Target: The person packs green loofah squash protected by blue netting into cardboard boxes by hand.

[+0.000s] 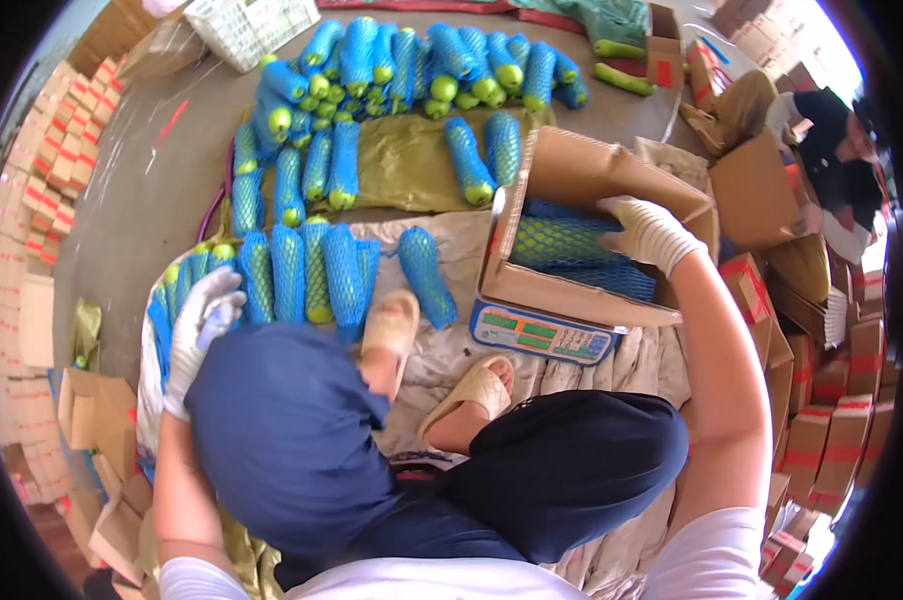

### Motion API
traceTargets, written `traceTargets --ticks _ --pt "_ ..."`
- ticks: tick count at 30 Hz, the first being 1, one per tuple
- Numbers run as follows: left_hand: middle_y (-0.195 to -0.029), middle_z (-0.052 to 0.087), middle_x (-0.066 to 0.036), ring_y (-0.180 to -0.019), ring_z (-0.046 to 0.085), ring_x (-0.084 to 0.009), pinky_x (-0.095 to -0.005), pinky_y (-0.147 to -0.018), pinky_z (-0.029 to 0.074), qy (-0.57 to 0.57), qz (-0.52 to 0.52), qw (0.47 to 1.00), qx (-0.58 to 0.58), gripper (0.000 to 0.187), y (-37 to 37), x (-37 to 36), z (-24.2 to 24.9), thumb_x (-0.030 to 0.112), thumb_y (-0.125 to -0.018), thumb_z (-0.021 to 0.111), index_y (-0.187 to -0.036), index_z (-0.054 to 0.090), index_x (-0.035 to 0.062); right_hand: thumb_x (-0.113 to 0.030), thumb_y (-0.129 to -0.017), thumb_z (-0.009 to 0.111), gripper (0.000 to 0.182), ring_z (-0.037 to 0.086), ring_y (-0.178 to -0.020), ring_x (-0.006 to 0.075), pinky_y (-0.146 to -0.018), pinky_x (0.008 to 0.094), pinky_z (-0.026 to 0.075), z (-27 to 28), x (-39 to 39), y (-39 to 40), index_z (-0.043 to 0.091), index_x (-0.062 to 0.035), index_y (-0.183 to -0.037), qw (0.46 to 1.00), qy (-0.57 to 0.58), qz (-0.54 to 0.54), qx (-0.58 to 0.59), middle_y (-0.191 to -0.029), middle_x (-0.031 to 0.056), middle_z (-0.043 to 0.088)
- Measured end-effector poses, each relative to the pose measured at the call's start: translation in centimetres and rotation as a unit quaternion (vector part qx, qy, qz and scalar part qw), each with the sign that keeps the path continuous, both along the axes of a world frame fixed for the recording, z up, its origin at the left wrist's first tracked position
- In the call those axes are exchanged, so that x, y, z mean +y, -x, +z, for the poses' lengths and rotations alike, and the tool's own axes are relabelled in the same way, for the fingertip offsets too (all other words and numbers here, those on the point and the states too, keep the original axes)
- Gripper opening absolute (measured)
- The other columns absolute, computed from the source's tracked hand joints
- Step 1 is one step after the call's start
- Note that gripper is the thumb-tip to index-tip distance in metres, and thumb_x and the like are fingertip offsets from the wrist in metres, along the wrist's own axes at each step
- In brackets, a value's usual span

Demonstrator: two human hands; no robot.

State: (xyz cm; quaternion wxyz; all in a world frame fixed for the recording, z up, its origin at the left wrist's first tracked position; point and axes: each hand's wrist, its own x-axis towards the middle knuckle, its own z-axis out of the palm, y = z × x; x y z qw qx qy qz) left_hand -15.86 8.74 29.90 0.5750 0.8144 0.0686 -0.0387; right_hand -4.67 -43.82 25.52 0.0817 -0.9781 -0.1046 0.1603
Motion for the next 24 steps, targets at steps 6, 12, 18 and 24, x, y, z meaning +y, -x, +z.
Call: traceTargets --ticks 6,12,18,24 --pt "-0.122 0.057 -0.01 -0.11 0.056 -0.0193 -0.0317 -0.095 0.045 0.075 -0.038 0.992 0.094 0.052 -3.4 2.9 -9.6 0.029 -0.091 0.062 -0.133 0.048 0.0014 -0.031 -0.062 0.082 0.083 0.052 -0.12 0.0347 -0.102 0.0372 0.041 -2.6 0.3 -3.3 0.05 -0.0035 -0.133 0.983 0.076 0.048 0.157 -0.129 0.0199 0.056" --pt "-0.124 0.058 -0.013 -0.115 0.055 -0.0203 -0.0326 -0.099 0.043 -0.03 -0.137 0.98 0.143 0.045 -12.2 -1.0 -14.9 0.023 -0.092 0.062 -0.13 0.05 0.0018 -0.032 -0.057 0.086 0.091 0.052 -0.117 0.0363 -0.101 0.0398 0.042 -3.6 2.5 -4.2 0.045 -0.003 -0.133 0.972 0.138 0.025 0.187 -0.129 0.0192 0.051" --pt "-0.121 0.06 -0.017 -0.111 0.058 -0.0276 -0.0357 -0.096 0.045 -0.264 -0.16 0.948 0.082 0.043 -21.3 -2.4 -25.7 0.021 -0.089 0.064 -0.126 0.054 0.0021 -0.027 -0.062 0.083 0.078 0.055 -0.111 0.0335 -0.097 0.0409 0.043 -1.0 4.2 -2.3 0.047 -0.004 -0.127 0.98 0.171 0.059 0.083 -0.123 0.0167 0.053" --pt "-0.125 0.055 -0.018 -0.109 0.057 -0.03 -0.0374 -0.096 0.046 -0.185 -0.213 0.957 0.065 0.046 -23.2 -4.6 -32.0 0.021 -0.088 0.064 -0.129 0.051 0.0061 -0.023 -0.078 0.066 0.017 0.066 -0.074 0.0323 -0.07 0.0418 0.052 1.7 2.1 -0.3 0.067 -0.0066 -0.08 0.991 0.086 0.027 0.098 -0.079 0.0091 0.067"
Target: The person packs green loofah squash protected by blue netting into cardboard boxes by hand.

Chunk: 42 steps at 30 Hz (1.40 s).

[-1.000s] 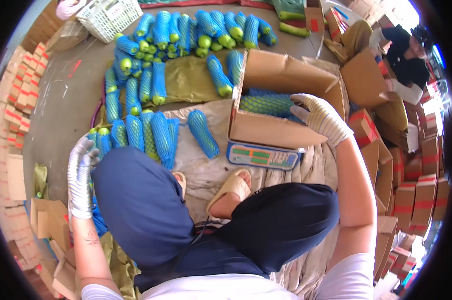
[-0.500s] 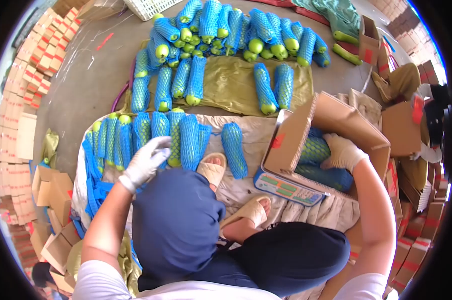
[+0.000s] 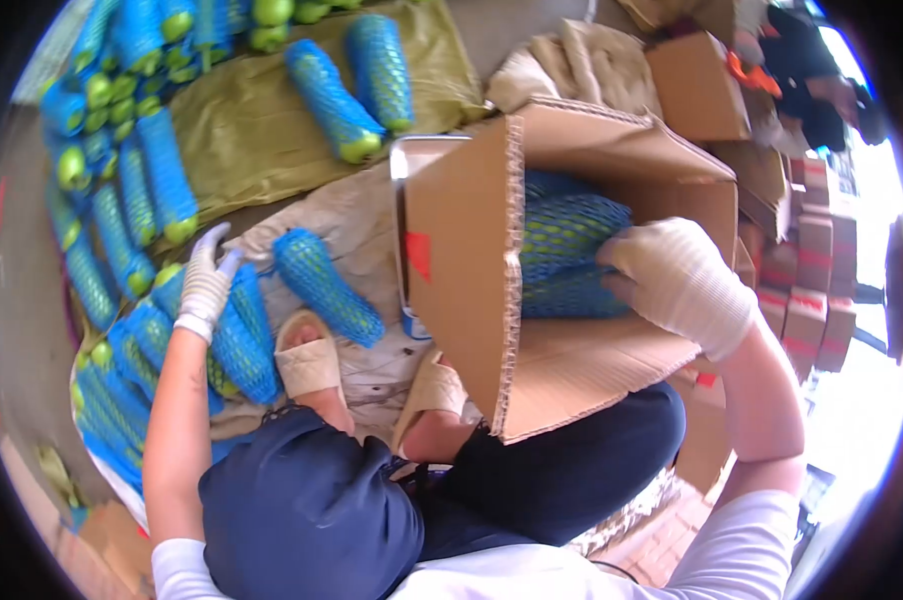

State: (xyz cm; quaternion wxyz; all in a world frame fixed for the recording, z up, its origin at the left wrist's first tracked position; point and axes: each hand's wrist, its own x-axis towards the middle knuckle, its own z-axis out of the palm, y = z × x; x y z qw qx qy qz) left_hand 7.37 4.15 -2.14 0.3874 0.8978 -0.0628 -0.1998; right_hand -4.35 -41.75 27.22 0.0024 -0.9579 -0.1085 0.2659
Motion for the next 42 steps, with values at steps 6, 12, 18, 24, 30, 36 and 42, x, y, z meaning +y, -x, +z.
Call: traceTargets --ticks 6,12,18,24,30,36,42 --pt "-0.123 0.055 -0.018 -0.107 0.058 -0.0279 -0.0359 -0.095 0.047 -0.003 -0.017 0.999 -0.037 0.045 1.5 -0.5 -1.0 0.02 -0.087 0.064 -0.129 0.053 0.0062 -0.032 -0.075 0.071 0.054 0.061 -0.105 0.0352 -0.09 0.0406 0.049 -3.8 -3.3 1.7 0.059 0.0013 -0.115 0.968 0.14 -0.014 0.206 -0.114 0.0215 0.061" --pt "-0.12 0.058 -0.018 -0.109 0.058 -0.0306 -0.0381 -0.096 0.045 -0.043 -0.043 0.997 -0.044 0.043 2.0 -1.8 0.5 0.019 -0.086 0.063 -0.125 0.055 0.0021 -0.036 -0.059 0.084 0.082 0.054 -0.113 0.0395 -0.1 0.0411 0.042 -4.6 -4.9 2.1 0.053 0.0016 -0.125 0.982 0.005 -0.092 0.166 -0.125 0.0237 0.054" --pt "-0.123 0.059 -0.022 -0.115 0.056 -0.0356 -0.0421 -0.1 0.042 -0.139 -0.059 0.986 -0.069 0.051 2.7 -2.7 2.2 0.039 -0.086 0.059 -0.122 0.059 0.0032 -0.027 -0.059 0.084 0.076 0.056 -0.111 0.0396 -0.097 0.0416 0.044 -1.7 -1.6 2.9 0.054 0.0007 -0.123 0.978 -0.037 -0.168 0.121 -0.118 0.0244 0.059" --pt "-0.114 0.062 -0.017 -0.107 0.059 -0.0352 -0.043 -0.095 0.045 -0.133 -0.044 0.984 -0.109 0.04 3.5 -1.9 1.7 0.031 -0.083 0.063 -0.117 0.061 0.0115 -0.022 -0.051 0.082 0.067 0.064 -0.091 0.0334 -0.085 0.0366 0.05 4.9 1.6 2.4 0.059 -0.0014 -0.11 0.977 -0.071 -0.201 -0.022 -0.098 0.0177 0.064" --pt "-0.117 0.063 -0.018 -0.109 0.059 -0.034 -0.0416 -0.095 0.045 -0.107 -0.051 0.987 -0.106 0.042 3.7 -1.9 2.4 0.038 -0.088 0.057 -0.114 0.064 0.0058 -0.03 -0.05 0.078 0.079 0.053 -0.1 0.0164 -0.089 0.0289 0.043 12.0 -1.0 3.6 0.051 -0.001 -0.118 0.916 -0.219 -0.314 -0.116 -0.106 0.008 0.055" --pt "-0.115 0.063 -0.008 -0.101 0.061 -0.0161 -0.0293 -0.086 0.051 0.404 0.234 0.878 0.101 0.035 3.4 -2.4 2.6 0.023 -0.095 0.058 -0.126 0.056 0.0066 -0.049 -0.055 0.087 0.101 0.06 -0.108 0.0224 -0.093 0.0351 0.051 16.0 -0.7 7.1 0.044 0.0008 -0.132 0.766 -0.429 -0.424 -0.223 -0.116 0.0124 0.058" --pt "-0.127 0.056 -0.019 -0.114 0.058 -0.0298 -0.041 -0.099 0.046 0.621 -0.095 0.763 0.154 0.062 4.1 -10.0 23.2 0.036 -0.091 0.062 -0.136 0.043 -0.0031 -0.039 -0.065 0.079 0.084 0.065 -0.095 0.0195 -0.086 0.0322 0.055 14.5 5.8 2.7 0.046 0.0026 -0.13 0.698 -0.594 -0.35 -0.195 -0.106 0.0113 0.064"
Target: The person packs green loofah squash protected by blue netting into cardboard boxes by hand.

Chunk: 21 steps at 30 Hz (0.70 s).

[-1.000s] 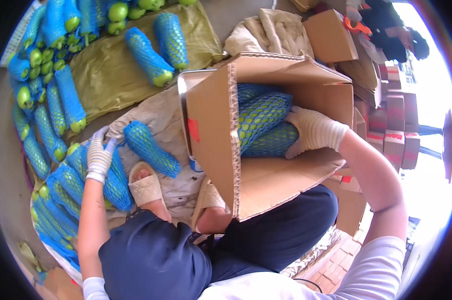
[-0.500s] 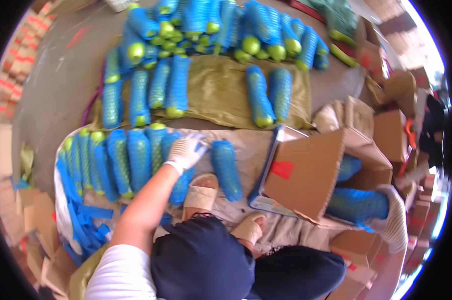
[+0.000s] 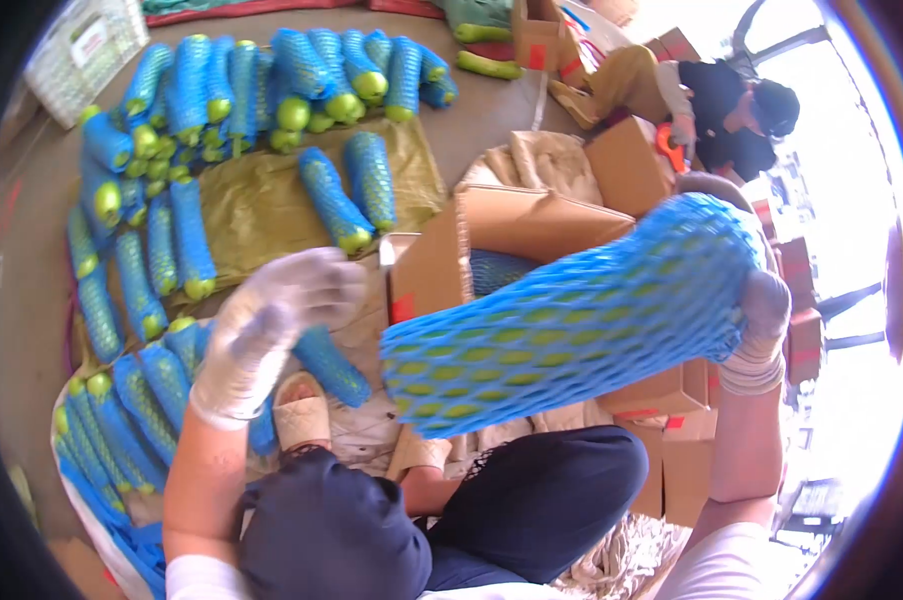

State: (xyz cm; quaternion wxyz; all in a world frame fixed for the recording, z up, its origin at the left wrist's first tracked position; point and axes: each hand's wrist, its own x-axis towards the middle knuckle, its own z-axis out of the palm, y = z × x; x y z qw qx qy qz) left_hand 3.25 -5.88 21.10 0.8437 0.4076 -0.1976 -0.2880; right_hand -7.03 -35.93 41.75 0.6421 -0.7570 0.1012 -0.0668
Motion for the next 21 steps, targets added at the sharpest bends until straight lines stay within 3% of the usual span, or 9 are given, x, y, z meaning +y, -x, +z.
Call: traceTargets --ticks 2,3,5,9,12,15,18,20,21 --pt "-0.131 0.055 -0.013 -0.116 0.057 -0.0229 -0.0369 -0.1 0.044 0.126 -0.147 0.981 0.029 0.076 -0.2 -1.8 2.6 0.038 -0.085 0.069 -0.142 0.037 -0.0007 -0.037 -0.077 0.071 0.068 0.062 -0.094 0.0139 -0.083 0.0266 0.051 -1.3 2.8 -2.9 0.049 0.001 -0.129 0.998 0.037 0.036 0.02 -0.103 0.0078 0.063" --pt "-0.131 0.055 -0.013 -0.116 0.057 -0.0229 -0.0369 -0.1 0.044 0.109 -0.129 0.985 0.022 0.076 -0.5 -1.7 3.0 0.038 -0.085 0.069 -0.142 0.037 -0.0007 -0.035 -0.083 0.067 0.06 0.06 -0.094 0.0119 -0.083 0.0252 0.049 -2.0 4.1 -4.7 0.05 -0.0004 -0.128 0.996 0.045 0.069 0.045 -0.102 0.006 0.062" --pt "-0.138 0.049 -0.012 -0.123 0.052 -0.0227 -0.0367 -0.104 0.04 0.075 -0.257 0.96 0.077 0.089 -1.6 -1.1 1.9 0.04 -0.08 0.074 -0.147 0.029 0.0012 -0.033 -0.088 0.063 0.052 0.058 -0.094 0.0098 -0.083 0.0237 0.047 -3.2 5.6 -7.4 0.052 -0.0018 -0.128 0.99 0.042 0.121 0.059 -0.1 0.0042 0.061" --pt "-0.141 0.045 -0.011 -0.127 0.047 -0.0218 -0.0361 -0.107 0.036 0.028 -0.177 0.964 0.197 0.092 -2.2 3.4 -5.6 0.041 -0.078 0.076 -0.147 0.028 0.0025 -0.022 -0.091 0.063 0.045 0.055 -0.097 0.0117 -0.085 0.0263 0.046 -6.4 3.8 -11.2 0.051 -0.0015 -0.128 0.968 0.227 0.104 0.015 -0.107 0.0044 0.058" --pt "-0.131 0.053 -0.012 -0.114 0.057 -0.0217 -0.0337 -0.098 0.046 -0.011 -0.027 0.953 0.301 0.085 -3.9 4.7 -13.3 0.032 -0.077 0.077 -0.144 0.032 0.0047 -0.019 -0.089 0.065 0.043 0.056 -0.098 0.0139 -0.087 0.028 0.046 -11.6 -0.1 -14.1 0.053 -0.0012 -0.126 0.947 0.293 0.129 0.016 -0.106 0.006 0.059" --pt "-0.137 0.046 -0.012 -0.121 0.047 -0.0231 -0.0352 -0.102 0.04 -0.278 0.183 0.936 0.114 0.088 -6.3 4.4 -20.1 0.026 -0.081 0.076 -0.148 0.022 0.0081 -0.017 -0.085 0.067 0.039 0.057 -0.098 0.0202 -0.09 0.0309 0.045 -13.6 0.1 -17.3 0.057 -0.0007 -0.119 0.903 0.387 0.18 0.043 -0.104 0.01 0.061" --pt "-0.135 0.046 -0.018 -0.122 0.048 -0.0261 -0.0358 -0.102 0.039 -0.403 0.232 0.885 0.01 0.095 -8.0 4.3 -24.0 0.028 -0.078 0.076 -0.148 0.017 0.0037 -0.016 -0.083 0.068 0.039 0.059 -0.098 0.0251 -0.088 0.0333 0.046 -14.3 1.1 -20.9 0.058 -0.0012 -0.117 0.845 0.452 0.269 0.098 -0.103 0.0135 0.062" --pt "-0.133 0.046 -0.023 -0.118 0.05 -0.0318 -0.0371 -0.1 0.04 -0.447 0.244 0.86 -0.015 0.095 -8.9 4.2 -25.0 0.027 -0.077 0.076 -0.147 0.018 0.0023 -0.02 -0.081 0.069 0.04 0.062 -0.093 0.0364 -0.085 0.0401 0.049 -16.1 0.6 -22.8 0.059 -0.0023 -0.116 0.804 0.491 0.327 0.069 -0.101 0.0189 0.063" --pt "-0.131 0.047 -0.024 -0.116 0.05 -0.035 -0.0389 -0.1 0.041 -0.555 0.246 0.794 -0.027 0.093 -9.0 4.0 -25.5 0.025 -0.077 0.076 -0.146 0.019 0.002 -0.021 -0.081 0.069 0.04 0.061 -0.092 0.0378 -0.084 0.0411 0.049 -16.3 0.8 -23.3 0.059 -0.0026 -0.115 0.787 0.508 0.341 0.076 -0.101 0.0197 0.063"
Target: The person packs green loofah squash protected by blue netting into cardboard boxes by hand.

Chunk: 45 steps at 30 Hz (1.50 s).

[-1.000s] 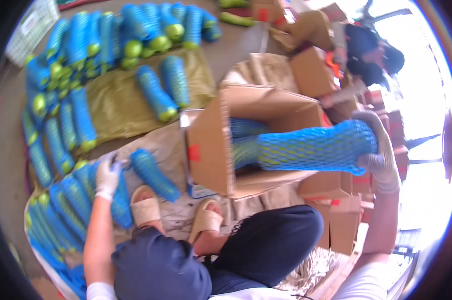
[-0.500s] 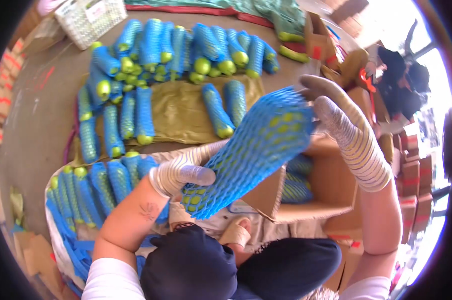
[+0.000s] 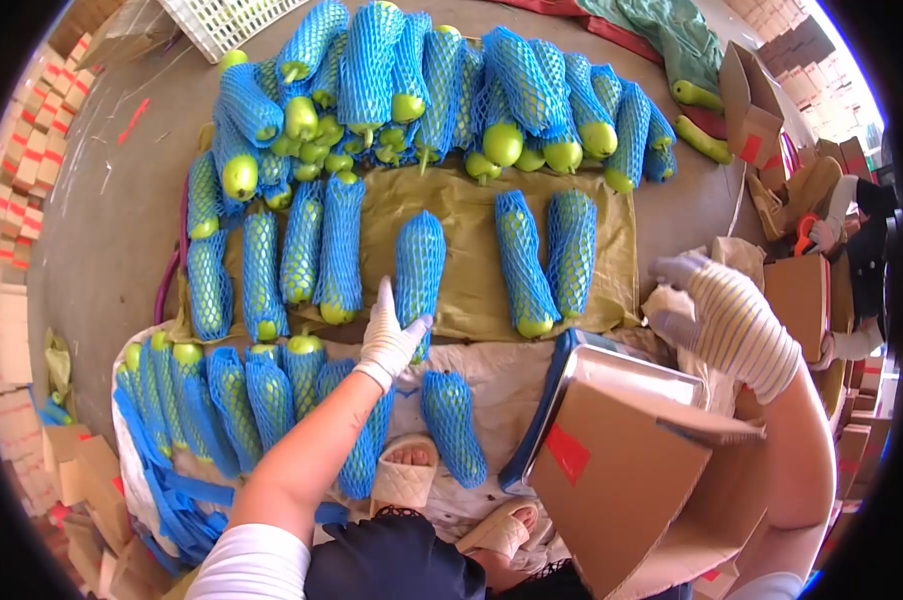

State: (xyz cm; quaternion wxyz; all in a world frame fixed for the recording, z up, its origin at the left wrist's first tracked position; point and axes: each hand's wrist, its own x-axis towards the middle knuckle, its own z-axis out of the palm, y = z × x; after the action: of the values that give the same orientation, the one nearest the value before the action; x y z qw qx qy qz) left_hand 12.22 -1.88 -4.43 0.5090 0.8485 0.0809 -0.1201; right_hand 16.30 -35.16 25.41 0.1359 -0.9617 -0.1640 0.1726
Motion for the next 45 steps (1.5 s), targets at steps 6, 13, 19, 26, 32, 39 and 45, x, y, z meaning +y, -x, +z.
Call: traceTargets --ticks 6,13,19,26,32,39,45 --pt "-0.127 0.047 -0.027 -0.116 0.046 -0.0422 -0.0472 -0.101 0.037 -0.172 0.012 0.929 -0.328 0.077 -6.4 1.1 4.6 0.016 -0.077 0.075 -0.14 0.034 0.0002 -0.021 -0.074 0.073 0.047 0.06 -0.091 0.0396 -0.08 0.0429 0.048 2.2 -0.1 0.7 0.06 -0.0019 -0.115 0.991 -0.038 -0.029 0.121 -0.101 0.0194 0.063" --pt "-0.131 0.039 -0.027 -0.115 0.051 -0.0427 -0.0433 -0.099 0.043 -0.222 0.172 0.953 -0.115 0.107 -26.8 0.1 11.8 0.037 -0.066 0.084 -0.145 0.021 0.0004 -0.032 -0.072 0.071 0.051 0.06 -0.088 0.0261 -0.078 0.0342 0.045 4.4 -1.3 5.0 0.061 -0.0009 -0.111 0.95 -0.141 -0.228 0.161 -0.098 0.0127 0.063" --pt "-0.123 0.048 -0.023 -0.104 0.058 -0.0405 -0.0409 -0.095 0.047 -0.257 0.16 0.927 -0.223 0.096 -27.8 3.2 8.7 0.039 -0.065 0.084 -0.14 0.035 0.0059 -0.053 -0.077 0.066 0.06 0.054 -0.079 0.0167 -0.068 0.0289 0.041 3.5 -1.1 6.4 0.061 -0.0007 -0.107 0.944 -0.152 -0.274 0.104 -0.092 0.008 0.061" --pt "-0.114 0.063 -0.013 -0.101 0.063 -0.0316 -0.0362 -0.067 0.057 0.565 0.129 0.81 0.093 0.047 -19.9 6.2 14.6 0.04 -0.088 0.062 -0.123 0.055 0.0091 -0.047 -0.079 0.066 0.052 0.057 -0.08 0.0196 -0.073 0.0305 0.045 4.6 -3.0 9.1 0.062 0.0006 -0.101 0.943 -0.17 -0.286 0.024 -0.091 0.0111 0.063" --pt "-0.128 0.053 -0.025 -0.105 0.059 -0.041 -0.045 -0.07 0.056 0.56 -0.1 0.798 0.2 0.085 -6.2 4.7 21.7 0.05 -0.082 0.065 -0.144 0.031 0.0042 -0.014 -0.07 0.055 0.043 0.062 -0.092 0.0236 -0.084 0.0342 0.048 6.6 -4.9 14.2 0.063 0.0069 -0.107 0.918 -0.241 -0.306 -0.071 -0.098 0.0156 0.066" --pt "-0.134 0.049 -0.022 -0.118 0.051 -0.0308 -0.0404 -0.095 0.04 0.408 -0.251 0.865 0.145 0.097 3.2 -3.9 30.2 0.044 -0.072 0.076 -0.14 0.032 -0.0078 -0.028 -0.09 0.062 0.045 0.064 -0.096 0.024 -0.092 0.0383 0.047 11.4 -6.3 28.8 0.058 0.0082 -0.116 0.854 -0.268 -0.355 -0.27 -0.104 0.0171 0.066" --pt "-0.129 0.054 -0.016 -0.118 0.052 -0.0207 -0.0306 -0.104 0.037 0.2 -0.539 0.81 0.115 0.065 7.5 -14.7 39.8 0.026 -0.081 0.063 -0.134 0.043 -0.0067 -0.031 -0.095 0.056 0.044 0.062 -0.098 0.0245 -0.091 0.0402 0.047 13.7 -6.5 43.5 0.056 0.0041 -0.122 0.818 -0.243 -0.414 -0.317 -0.108 0.0153 0.063"
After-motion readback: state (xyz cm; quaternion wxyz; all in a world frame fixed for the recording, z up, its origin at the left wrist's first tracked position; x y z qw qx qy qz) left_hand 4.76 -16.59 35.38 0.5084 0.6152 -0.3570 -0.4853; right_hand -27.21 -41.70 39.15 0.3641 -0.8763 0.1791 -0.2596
